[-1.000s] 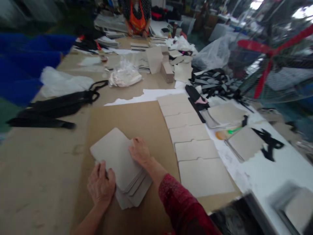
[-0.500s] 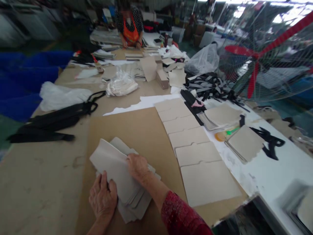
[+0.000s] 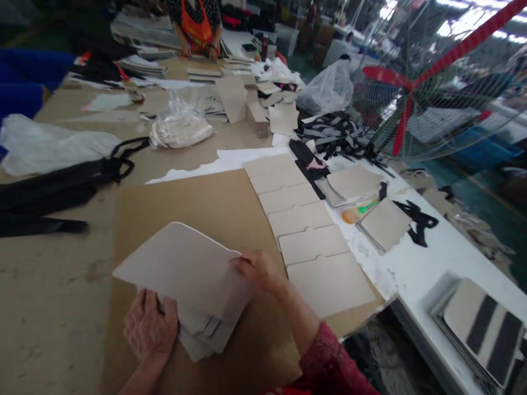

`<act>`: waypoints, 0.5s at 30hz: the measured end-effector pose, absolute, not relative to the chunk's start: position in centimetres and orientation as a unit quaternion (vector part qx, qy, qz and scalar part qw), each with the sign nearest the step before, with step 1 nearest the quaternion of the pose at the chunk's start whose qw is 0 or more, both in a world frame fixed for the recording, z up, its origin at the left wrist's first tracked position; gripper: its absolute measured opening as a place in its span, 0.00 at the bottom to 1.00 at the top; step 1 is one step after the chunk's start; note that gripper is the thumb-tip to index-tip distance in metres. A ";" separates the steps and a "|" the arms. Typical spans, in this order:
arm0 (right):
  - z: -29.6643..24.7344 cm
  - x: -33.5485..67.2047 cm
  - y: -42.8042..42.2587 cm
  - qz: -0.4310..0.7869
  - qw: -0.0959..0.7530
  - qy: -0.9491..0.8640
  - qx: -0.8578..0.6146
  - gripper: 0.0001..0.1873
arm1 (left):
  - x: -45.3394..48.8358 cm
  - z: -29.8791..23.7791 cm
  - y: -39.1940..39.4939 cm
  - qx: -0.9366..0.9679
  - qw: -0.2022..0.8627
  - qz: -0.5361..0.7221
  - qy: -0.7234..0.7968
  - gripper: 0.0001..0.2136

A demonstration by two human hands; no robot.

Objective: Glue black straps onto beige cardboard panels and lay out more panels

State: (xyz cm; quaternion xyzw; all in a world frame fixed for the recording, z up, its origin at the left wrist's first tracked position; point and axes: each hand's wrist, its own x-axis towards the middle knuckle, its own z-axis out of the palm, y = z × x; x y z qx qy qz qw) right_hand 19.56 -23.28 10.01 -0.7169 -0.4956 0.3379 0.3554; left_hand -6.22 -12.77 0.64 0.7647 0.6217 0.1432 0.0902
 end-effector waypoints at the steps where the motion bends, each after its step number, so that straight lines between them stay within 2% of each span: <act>1: 10.8 21.4 -25.9 0.364 0.380 -0.483 -0.700 0.16 | -6.2 0.6 -12.8 0.767 0.091 0.144 0.619 0.27; 3: 12.2 25.1 -31.6 0.405 0.353 -0.477 -0.696 0.15 | -6.1 0.7 -12.9 0.767 0.091 0.157 0.615 0.28; 7: 12.9 30.2 -41.6 0.439 0.158 -0.447 -0.763 0.13 | -5.8 1.1 -13.1 0.770 0.093 0.180 0.605 0.28; 10: 11.7 31.7 -45.9 0.447 0.023 -0.447 -0.774 0.11 | -5.8 1.2 -13.1 0.775 0.090 0.189 0.596 0.27; 15: 8.9 32.6 -47.9 0.406 -0.054 -0.431 -0.804 0.09 | -5.7 1.1 -13.2 0.778 0.081 0.214 0.585 0.25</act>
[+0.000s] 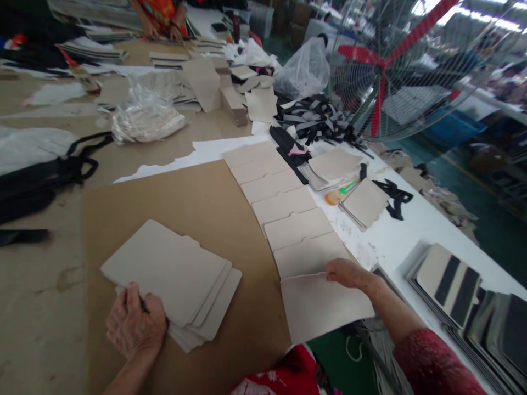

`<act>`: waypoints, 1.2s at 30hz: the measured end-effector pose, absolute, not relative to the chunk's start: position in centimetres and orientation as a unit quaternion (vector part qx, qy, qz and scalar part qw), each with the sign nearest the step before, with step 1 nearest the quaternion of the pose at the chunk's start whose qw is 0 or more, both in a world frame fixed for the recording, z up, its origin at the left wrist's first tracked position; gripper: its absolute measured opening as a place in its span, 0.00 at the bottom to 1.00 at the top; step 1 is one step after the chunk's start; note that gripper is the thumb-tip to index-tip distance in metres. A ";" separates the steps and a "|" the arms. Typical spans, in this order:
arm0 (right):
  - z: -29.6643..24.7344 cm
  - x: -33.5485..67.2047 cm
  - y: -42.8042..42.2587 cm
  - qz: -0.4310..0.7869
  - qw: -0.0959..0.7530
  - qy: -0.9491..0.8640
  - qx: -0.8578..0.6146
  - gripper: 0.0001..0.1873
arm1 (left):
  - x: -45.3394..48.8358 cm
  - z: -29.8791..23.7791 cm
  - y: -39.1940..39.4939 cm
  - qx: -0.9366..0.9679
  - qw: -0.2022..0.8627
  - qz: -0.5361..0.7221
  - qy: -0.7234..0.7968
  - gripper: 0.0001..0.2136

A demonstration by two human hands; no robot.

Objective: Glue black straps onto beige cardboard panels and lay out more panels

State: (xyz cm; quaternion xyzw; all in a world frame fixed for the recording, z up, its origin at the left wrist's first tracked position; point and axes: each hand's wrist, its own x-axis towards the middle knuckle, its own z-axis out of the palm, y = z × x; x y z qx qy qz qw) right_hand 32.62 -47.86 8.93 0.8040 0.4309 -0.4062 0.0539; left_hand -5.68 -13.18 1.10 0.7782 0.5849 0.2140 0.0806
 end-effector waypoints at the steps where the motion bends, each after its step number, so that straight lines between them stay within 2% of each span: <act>1: 8.5 32.7 -47.9 -0.396 0.067 0.428 0.810 0.10 | -5.6 1.2 -13.2 0.778 0.083 0.214 0.585 0.25; 5: 7.7 32.9 -48.2 -0.358 0.096 0.437 0.820 0.09 | -5.2 1.5 -13.4 0.774 0.092 0.210 0.591 0.25; 10: 6.7 32.5 -48.9 -0.308 0.085 0.452 0.833 0.08 | -5.1 1.4 -13.4 0.777 0.086 0.205 0.589 0.26; 20: 5.5 31.5 -52.2 -0.142 -0.048 0.358 0.921 0.08 | -5.4 1.2 -13.4 0.774 0.084 0.225 0.586 0.26; 26: 3.4 29.4 -57.1 -0.003 -0.122 0.132 0.984 0.21 | -5.2 1.4 -13.3 0.777 0.088 0.240 0.576 0.26; 30: 1.3 26.9 -59.2 0.035 -0.145 -0.025 0.988 0.32 | -5.3 1.3 -13.3 0.778 0.087 0.247 0.572 0.26; 36: 0.3 25.1 -60.4 0.046 -0.187 -0.117 0.974 0.36 | -5.1 1.6 -13.6 0.776 0.089 0.244 0.574 0.27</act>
